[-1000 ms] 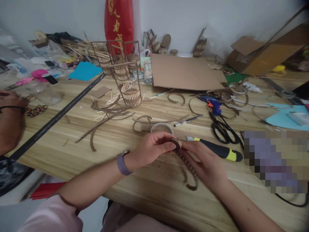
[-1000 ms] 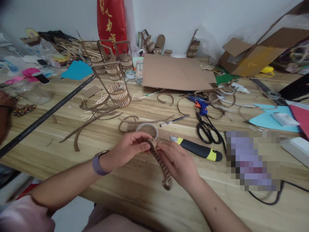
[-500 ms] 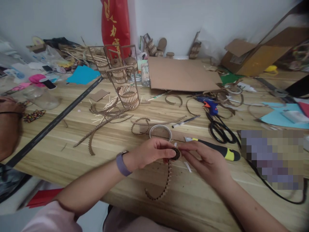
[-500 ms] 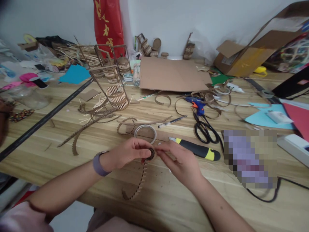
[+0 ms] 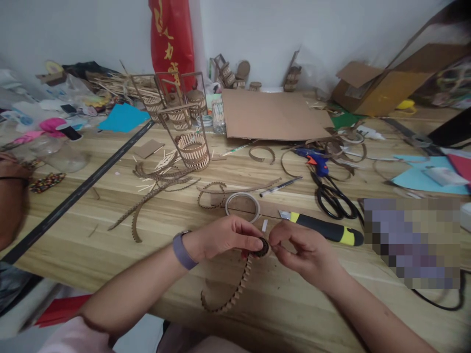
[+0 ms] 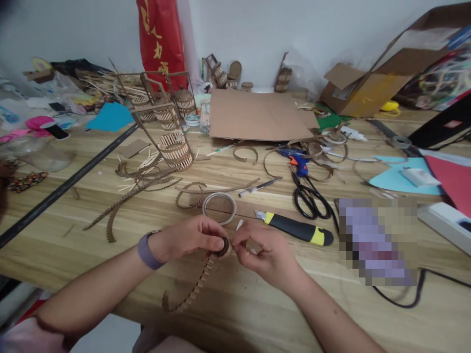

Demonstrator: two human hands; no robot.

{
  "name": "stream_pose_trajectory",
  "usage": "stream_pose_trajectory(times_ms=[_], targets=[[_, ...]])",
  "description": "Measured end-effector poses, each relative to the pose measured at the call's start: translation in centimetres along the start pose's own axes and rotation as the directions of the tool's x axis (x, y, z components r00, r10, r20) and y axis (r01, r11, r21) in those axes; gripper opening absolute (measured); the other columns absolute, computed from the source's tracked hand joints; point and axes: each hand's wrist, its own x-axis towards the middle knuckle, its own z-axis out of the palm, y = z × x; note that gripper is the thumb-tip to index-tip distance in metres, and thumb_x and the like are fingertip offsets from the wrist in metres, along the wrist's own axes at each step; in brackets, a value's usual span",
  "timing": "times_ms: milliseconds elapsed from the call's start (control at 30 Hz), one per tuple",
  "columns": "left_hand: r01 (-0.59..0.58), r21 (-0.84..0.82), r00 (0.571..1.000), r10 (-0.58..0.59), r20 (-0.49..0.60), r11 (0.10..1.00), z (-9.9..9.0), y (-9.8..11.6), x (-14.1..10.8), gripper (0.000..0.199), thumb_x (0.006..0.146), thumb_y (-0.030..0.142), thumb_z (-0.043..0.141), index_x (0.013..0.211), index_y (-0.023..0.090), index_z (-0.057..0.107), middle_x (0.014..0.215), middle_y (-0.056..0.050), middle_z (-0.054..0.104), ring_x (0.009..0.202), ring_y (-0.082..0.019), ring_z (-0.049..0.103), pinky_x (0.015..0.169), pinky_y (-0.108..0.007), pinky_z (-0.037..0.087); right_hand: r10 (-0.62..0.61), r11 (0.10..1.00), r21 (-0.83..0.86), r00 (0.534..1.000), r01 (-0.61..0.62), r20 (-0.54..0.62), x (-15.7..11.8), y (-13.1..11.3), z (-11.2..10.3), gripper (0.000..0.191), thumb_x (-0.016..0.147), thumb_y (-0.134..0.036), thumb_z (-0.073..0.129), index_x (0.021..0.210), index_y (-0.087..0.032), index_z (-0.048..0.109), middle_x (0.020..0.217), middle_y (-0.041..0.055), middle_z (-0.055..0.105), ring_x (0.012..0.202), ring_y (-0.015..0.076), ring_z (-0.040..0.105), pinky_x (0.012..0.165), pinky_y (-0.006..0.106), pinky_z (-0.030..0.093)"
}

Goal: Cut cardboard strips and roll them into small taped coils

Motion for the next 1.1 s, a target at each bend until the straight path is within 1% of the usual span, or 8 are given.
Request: stream_pose_trajectory(times_ms=[100, 200, 433, 567, 767, 900, 1033, 1100], targets=[[0.014, -0.037, 1.0, -0.013, 0.028, 0.999, 0.1, 0.0, -0.1, 0.045, 0.061, 0.053, 0.085, 0.076, 0.012, 0.073, 0.069, 0.0, 0.063, 0.06, -0.008, 0.05, 0.057, -0.022, 0.039, 0.054, 0.995, 0.083, 0.998, -0.055, 0.011, -0.2, 0.2, 0.2, 0.015, 0.076, -0.008, 0.054, 0.073, -0.021, 0.059, 0.064, -0.0012, 0.065, 0.057, 0.0112, 0.06, 0.054, 0.021, 0.047], [0.028, -0.059, 0.999, -0.026, 0.033, 0.998, 0.2, 0.0, -0.1, 0.044, 0.06, 0.052, 0.085, 0.075, 0.013, 0.072, 0.068, 0.0, 0.063, 0.059, -0.008, 0.05, 0.055, -0.021, 0.038, 0.053, 0.994, 0.091, 0.999, -0.054, 0.011, -0.3, 0.3, 0.3, 0.015, 0.077, -0.008, 0.054, 0.074, -0.022, 0.06, 0.064, -0.0012, 0.066, 0.057, 0.0113, 0.06, 0.054, 0.022, 0.048], [0.145, -0.099, 0.989, -0.146, -0.003, 0.984, 0.1, -0.2, -0.2, 0.045, 0.055, 0.05, 0.088, 0.073, 0.013, 0.072, 0.067, 0.0, 0.064, 0.056, -0.007, 0.05, 0.054, -0.02, 0.037, -0.171, 0.975, -0.147, 0.985, 0.168, -0.004, -0.1, -0.6, -0.1, 0.02, 0.081, -0.006, 0.054, 0.085, -0.024, 0.063, 0.073, 0.001, 0.066, 0.066, 0.0124, 0.064, 0.058, 0.022, 0.052], [0.216, -0.17, 0.976, -0.214, 0.029, 0.962, 0.0, -0.3, -0.1, 0.048, 0.05, 0.049, 0.09, 0.075, 0.013, 0.072, 0.068, 0.0, 0.065, 0.06, -0.008, 0.055, 0.058, -0.02, 0.04, -0.195, 0.968, -0.155, 0.981, 0.196, 0.023, -0.2, -0.5, -0.2, 0.022, 0.082, -0.005, 0.056, 0.09, -0.024, 0.062, 0.077, 0.0017, 0.067, 0.071, 0.0125, 0.066, 0.062, 0.022, 0.054], [0.198, -0.218, 0.977, -0.173, 0.129, 0.956, 0.2, -0.2, -0.2, 0.045, 0.053, 0.046, 0.091, 0.075, 0.013, 0.072, 0.067, 0.002, 0.063, 0.061, -0.007, 0.056, 0.064, -0.02, 0.044, -0.112, 0.992, 0.059, 0.993, 0.113, -0.022, -0.1, -0.5, 0.2, 0.022, 0.079, -0.003, 0.055, 0.083, -0.024, 0.06, 0.071, -0.0019, 0.064, 0.065, 0.0114, 0.061, 0.061, 0.023, 0.051], [0.176, -0.266, 0.969, -0.12, 0.215, 0.948, 0.3, 0.0, -0.3, 0.042, 0.055, 0.044, 0.091, 0.074, 0.012, 0.072, 0.066, 0.002, 0.062, 0.061, -0.007, 0.055, 0.063, -0.021, 0.044, -0.007, 0.975, 0.22, 1.0, 0.013, -0.024, -0.3, -0.6, 0.7, 0.019, 0.078, -0.005, 0.058, 0.078, -0.024, 0.062, 0.068, -0.0021, 0.064, 0.063, 0.0117, 0.06, 0.058, 0.023, 0.049], [0.15, -0.202, 0.96, -0.094, 0.264, 0.968, 0.3, 0.3, -0.6, 0.048, 0.054, 0.05, 0.09, 0.076, 0.011, 0.073, 0.065, 0.0, 0.063, 0.058, -0.009, 0.054, 0.058, -0.022, 0.041, 0.224, 0.889, 0.421, 0.973, -0.182, -0.053, -0.7, 0.3, 1.0, 0.007, 0.083, -0.021, 0.063, 0.077, -0.023, 0.063, 0.068, -0.0012, 0.065, 0.059, 0.0125, 0.06, 0.054, 0.024, 0.05], [0.102, -0.206, 0.974, -0.055, 0.22, 0.973, 0.1, 0.4, -0.5, 0.049, 0.055, 0.052, 0.088, 0.078, 0.012, 0.072, 0.067, -0.001, 0.063, 0.058, -0.009, 0.054, 0.056, -0.021, 0.04, 0.343, 0.852, 0.43, 0.939, -0.299, -0.027, -0.8, 0.7, 1.0, 0.012, 0.086, -0.032, 0.063, 0.079, -0.023, 0.063, 0.067, -0.0002, 0.066, 0.057, 0.0136, 0.061, 0.054, 0.025, 0.05]])
